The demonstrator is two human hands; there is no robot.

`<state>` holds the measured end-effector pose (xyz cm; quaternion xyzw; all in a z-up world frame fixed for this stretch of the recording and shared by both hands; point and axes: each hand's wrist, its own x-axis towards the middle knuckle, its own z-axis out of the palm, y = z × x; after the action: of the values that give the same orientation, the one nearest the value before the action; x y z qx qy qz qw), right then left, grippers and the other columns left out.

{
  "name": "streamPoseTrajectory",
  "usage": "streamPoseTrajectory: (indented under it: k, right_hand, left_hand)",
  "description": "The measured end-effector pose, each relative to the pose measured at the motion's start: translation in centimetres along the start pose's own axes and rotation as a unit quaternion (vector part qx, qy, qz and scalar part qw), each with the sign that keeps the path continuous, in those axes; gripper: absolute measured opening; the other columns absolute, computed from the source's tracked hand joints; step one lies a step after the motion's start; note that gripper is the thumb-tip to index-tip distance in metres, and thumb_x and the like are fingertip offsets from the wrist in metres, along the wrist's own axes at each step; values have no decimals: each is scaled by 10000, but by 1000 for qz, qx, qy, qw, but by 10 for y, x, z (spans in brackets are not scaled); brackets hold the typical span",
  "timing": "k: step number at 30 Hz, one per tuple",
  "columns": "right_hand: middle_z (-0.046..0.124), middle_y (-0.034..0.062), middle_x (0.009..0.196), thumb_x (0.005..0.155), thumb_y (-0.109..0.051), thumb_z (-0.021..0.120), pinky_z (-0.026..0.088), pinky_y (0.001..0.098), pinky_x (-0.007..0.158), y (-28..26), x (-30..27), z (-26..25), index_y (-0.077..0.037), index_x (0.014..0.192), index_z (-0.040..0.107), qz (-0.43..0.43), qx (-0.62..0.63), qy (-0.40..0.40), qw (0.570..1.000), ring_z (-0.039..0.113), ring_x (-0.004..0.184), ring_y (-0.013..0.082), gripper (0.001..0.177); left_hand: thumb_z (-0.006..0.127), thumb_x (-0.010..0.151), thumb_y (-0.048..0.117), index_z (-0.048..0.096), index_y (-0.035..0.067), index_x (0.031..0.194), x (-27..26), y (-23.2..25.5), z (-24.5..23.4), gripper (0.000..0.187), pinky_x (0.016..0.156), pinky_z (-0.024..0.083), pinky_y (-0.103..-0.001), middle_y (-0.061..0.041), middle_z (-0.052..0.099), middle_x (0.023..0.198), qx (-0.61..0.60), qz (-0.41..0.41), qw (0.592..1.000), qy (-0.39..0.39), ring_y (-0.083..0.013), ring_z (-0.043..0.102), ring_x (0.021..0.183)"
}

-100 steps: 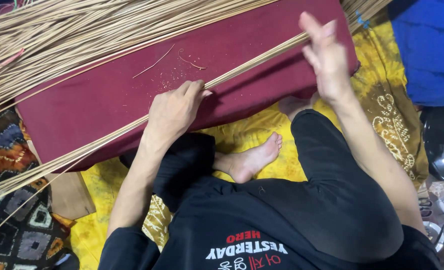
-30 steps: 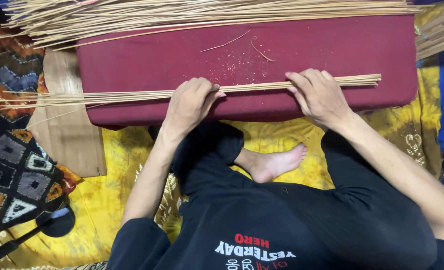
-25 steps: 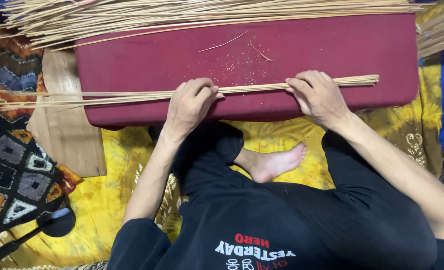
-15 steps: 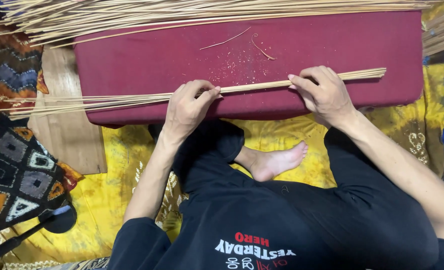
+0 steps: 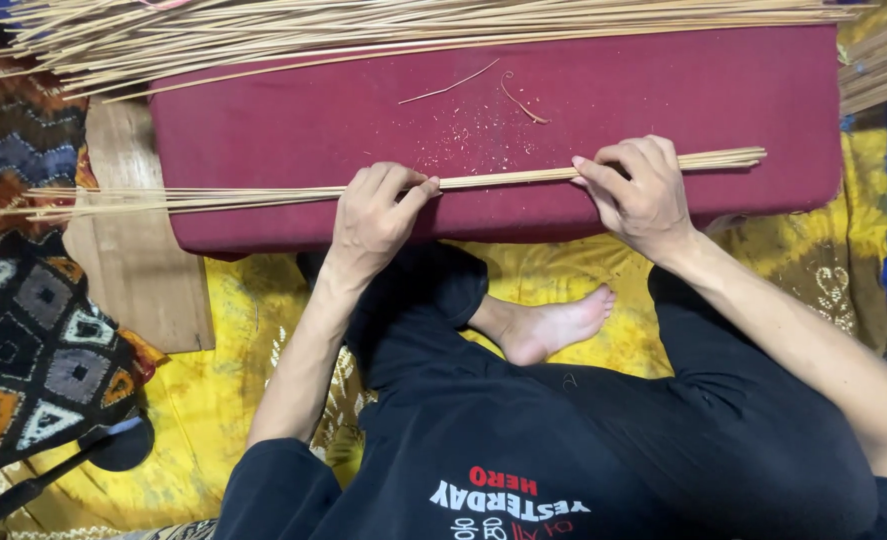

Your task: Arranging and aligning thin wooden sticks into a neat bundle on a flat surface.

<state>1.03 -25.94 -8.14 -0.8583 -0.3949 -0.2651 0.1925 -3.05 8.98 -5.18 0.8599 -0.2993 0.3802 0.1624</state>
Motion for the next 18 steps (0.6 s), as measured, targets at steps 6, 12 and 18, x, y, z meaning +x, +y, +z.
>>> streamPoseTrajectory:
  k: [6, 12, 18]
  right_hand:
    - [654, 87, 1041, 1031, -159, 770, 512, 452, 849, -3, 7, -4, -129, 1151, 787, 22, 43, 0, 999, 646, 948, 324, 125]
    - [658, 124, 1079, 1022, -181, 768, 500, 479, 895, -4, 9, -9, -80, 1280, 761, 41, 72, -2, 997, 644, 992, 357, 278]
    - [640, 130, 1135, 990, -277, 779, 488, 501, 933, -5, 14, -9, -93, 1340, 732, 43, 78, -16, 996, 617, 1046, 360, 399]
  left_hand:
    - [687, 1038, 196, 691, 147, 901, 4, 0, -6, 145, 648, 498, -308, -7, 629, 896, -7, -9, 999, -34, -204, 628, 780]
    - [772, 954, 171, 692, 113, 1114, 8, 2, -13, 188, 772, 541, -350, -60, 661, 1030, -11, -16, 997, -71, -252, 681, 930]
    - [814, 907, 208, 685, 114, 1157, 19, -2, -15, 296, 887, 538, -384, -63, 675, 1134, -12, -8, 996, -91, -255, 680, 1014]
